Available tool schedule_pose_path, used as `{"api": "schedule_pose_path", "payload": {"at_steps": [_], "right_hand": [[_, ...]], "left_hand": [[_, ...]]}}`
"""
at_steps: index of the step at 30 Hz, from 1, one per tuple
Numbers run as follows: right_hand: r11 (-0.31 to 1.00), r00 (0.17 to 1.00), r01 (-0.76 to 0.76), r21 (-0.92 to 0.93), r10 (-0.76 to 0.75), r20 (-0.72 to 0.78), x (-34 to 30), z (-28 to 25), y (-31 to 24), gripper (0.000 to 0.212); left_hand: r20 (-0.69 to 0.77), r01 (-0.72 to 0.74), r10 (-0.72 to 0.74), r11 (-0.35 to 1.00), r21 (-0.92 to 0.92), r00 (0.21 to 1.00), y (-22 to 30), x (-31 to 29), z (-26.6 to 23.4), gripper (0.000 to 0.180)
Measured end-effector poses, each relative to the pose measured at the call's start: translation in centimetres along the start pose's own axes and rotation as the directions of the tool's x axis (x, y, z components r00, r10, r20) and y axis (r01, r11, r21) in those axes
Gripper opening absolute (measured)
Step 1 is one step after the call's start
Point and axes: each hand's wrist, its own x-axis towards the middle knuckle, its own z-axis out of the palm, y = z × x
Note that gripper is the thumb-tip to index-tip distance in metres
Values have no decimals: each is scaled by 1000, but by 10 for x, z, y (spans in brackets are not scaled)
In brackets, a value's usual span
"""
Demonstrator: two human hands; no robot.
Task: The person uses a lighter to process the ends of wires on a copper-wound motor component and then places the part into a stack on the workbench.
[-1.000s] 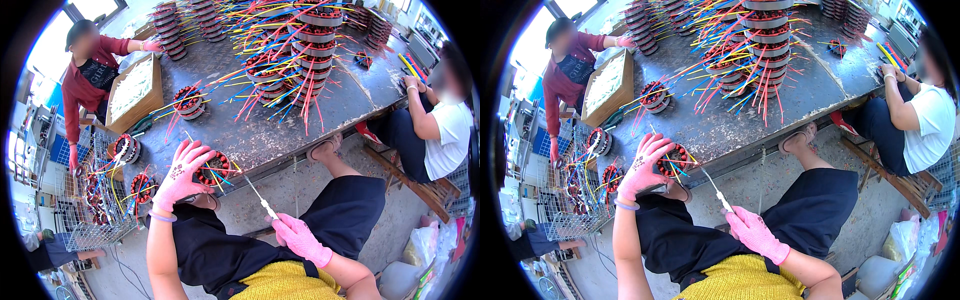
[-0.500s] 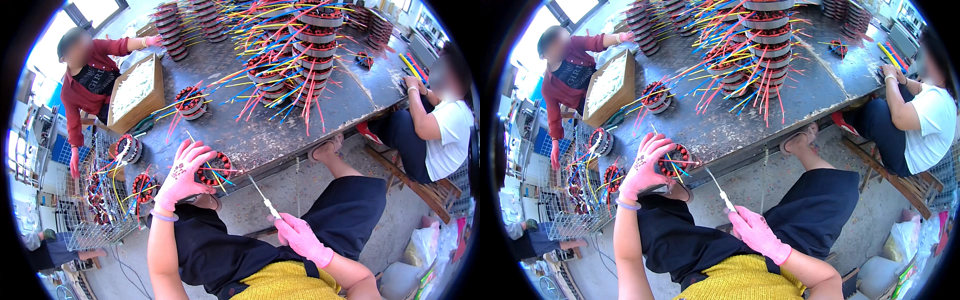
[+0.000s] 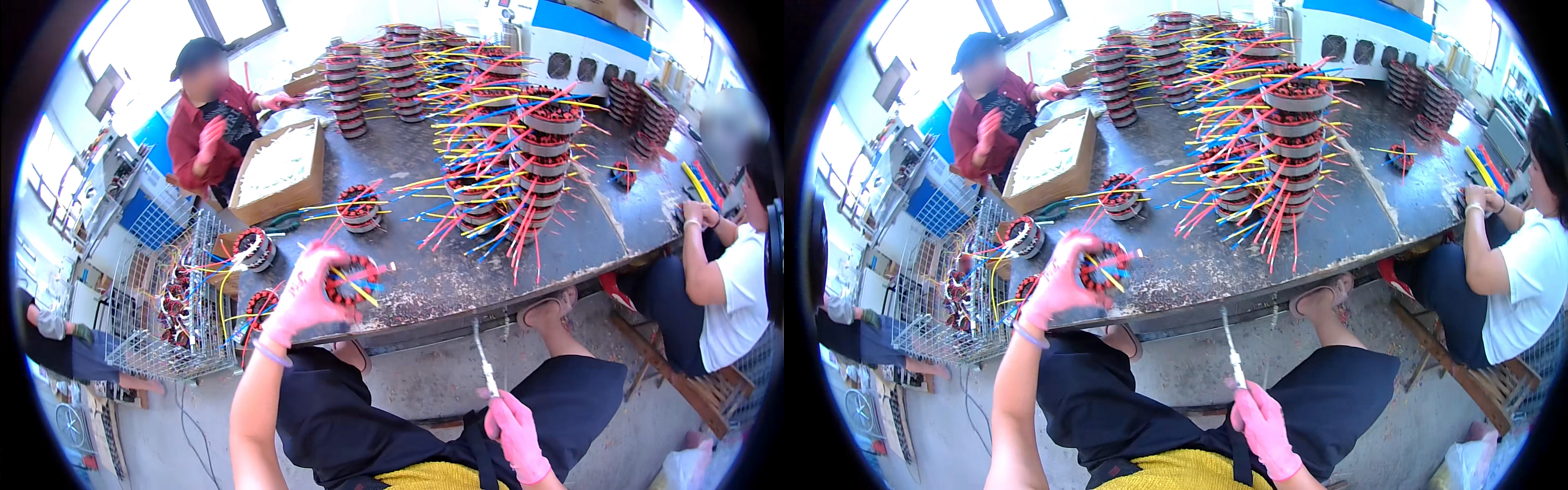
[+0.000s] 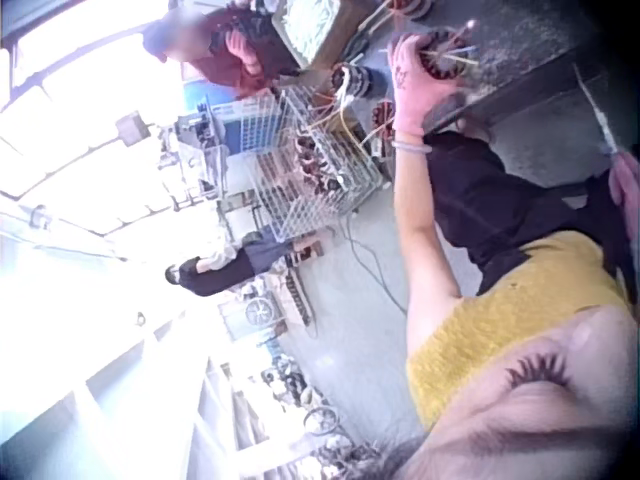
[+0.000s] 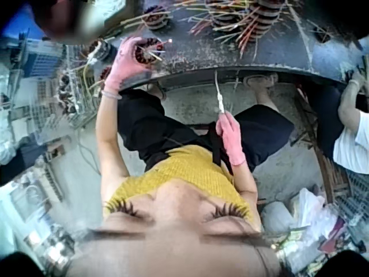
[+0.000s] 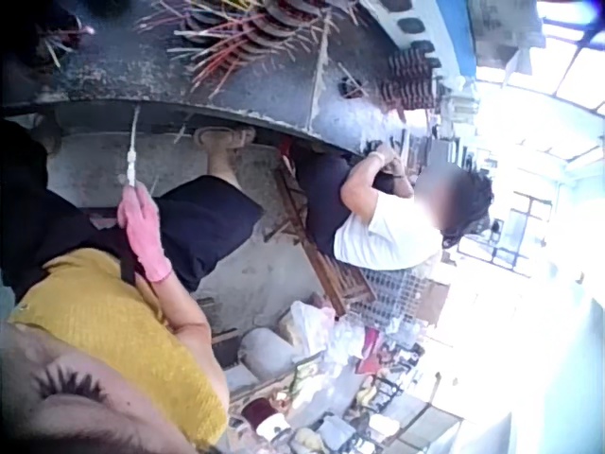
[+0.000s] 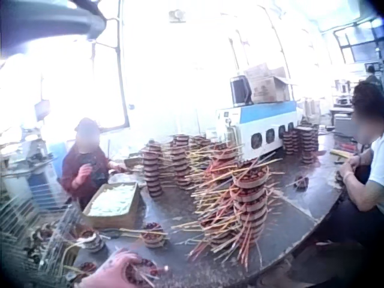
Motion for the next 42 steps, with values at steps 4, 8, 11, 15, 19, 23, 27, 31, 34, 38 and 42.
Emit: {"api": "schedule_pose_path", "payload": {"at_steps": [4,8,11,15,19,23,27,31,34,38,42], "right_hand": [[999,1000,-3,-50,2,-24,-3,-9,-12,32],[999,999,26,-40,-28,-40,-2,-12,-11,32],[998,996,56,-28,-58,-68,-2,-13,-10,23],[995,990,96,-39,-99,-98,-1,-16,-5,30],[992,989,111,-59,-116,-89,1,-21,-6,27],[1000,998,3,22,-2,-71,1,-24,-6,33],[999,998,-3,32,5,-69,2,-21,-5,34],[999,998,1,36,1,-69,0,-21,-3,34],[999,999,12,45,-10,-52,2,-23,1,34],[999,998,10,47,-7,-56,2,-22,0,34],[999,1000,-3,43,4,-20,-1,-15,-2,35]], "left_hand": [[-150,193,-173,973,126,973,-18,46,-36,87],[-129,337,-318,927,166,939,-56,91,-32,93],[-107,363,-359,931,29,927,-70,107,-11,90],[-115,377,-365,918,124,924,-90,119,9,90],[-70,405,-399,908,106,914,-89,123,14,89],[-66,416,-411,903,104,909,-85,121,11,88],[-45,387,-385,911,142,922,-84,120,10,90],[29,396,-400,914,93,916,-94,116,2,93],[112,366,-370,929,54,922,-102,115,-6,95],[168,367,-358,930,-27,919,-108,116,-6,91],[145,286,-299,953,100,943,-118,103,-18,90]]}}
